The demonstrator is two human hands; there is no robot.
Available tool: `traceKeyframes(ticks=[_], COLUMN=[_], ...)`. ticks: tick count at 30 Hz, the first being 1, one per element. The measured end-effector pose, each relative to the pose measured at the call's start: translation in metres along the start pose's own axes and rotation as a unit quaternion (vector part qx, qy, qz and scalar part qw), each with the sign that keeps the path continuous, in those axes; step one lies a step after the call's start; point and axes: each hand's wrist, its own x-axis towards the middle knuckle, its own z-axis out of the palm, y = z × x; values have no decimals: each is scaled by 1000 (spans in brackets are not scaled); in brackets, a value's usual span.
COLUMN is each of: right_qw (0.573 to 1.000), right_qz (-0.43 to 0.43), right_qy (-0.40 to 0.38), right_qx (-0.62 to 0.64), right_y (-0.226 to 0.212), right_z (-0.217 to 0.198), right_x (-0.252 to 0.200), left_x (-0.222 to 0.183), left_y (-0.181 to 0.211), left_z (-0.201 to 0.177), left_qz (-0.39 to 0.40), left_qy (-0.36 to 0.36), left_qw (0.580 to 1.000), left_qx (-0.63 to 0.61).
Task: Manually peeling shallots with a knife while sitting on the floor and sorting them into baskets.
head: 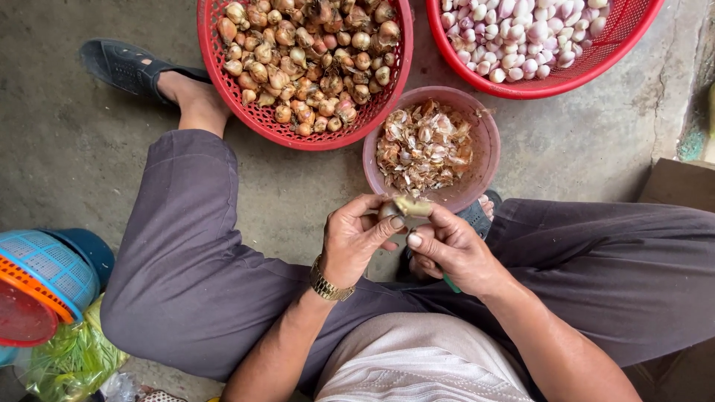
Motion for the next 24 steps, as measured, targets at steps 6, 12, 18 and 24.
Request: traceKeyframes(ticks=[6,12,18,24], right_qw=[1000,997,995,997], right_qz=[-7,7,-24,-18], right_qy=[-11,-9,76,66], right_qx=[2,71,60,20], right_y=[-6,0,2,-27], right_z=[5,0,-20,10], right_x=[0,-1,13,16], left_x=[4,9,7,12], left_y=[3,-8,5,15], left_z=[-2,0,4,5], left_qz=[25,-23,2,-9], left_qy=[38,31,0,19], left_qw=[997,996,993,987], left_qx=[59,-84,-114,-157])
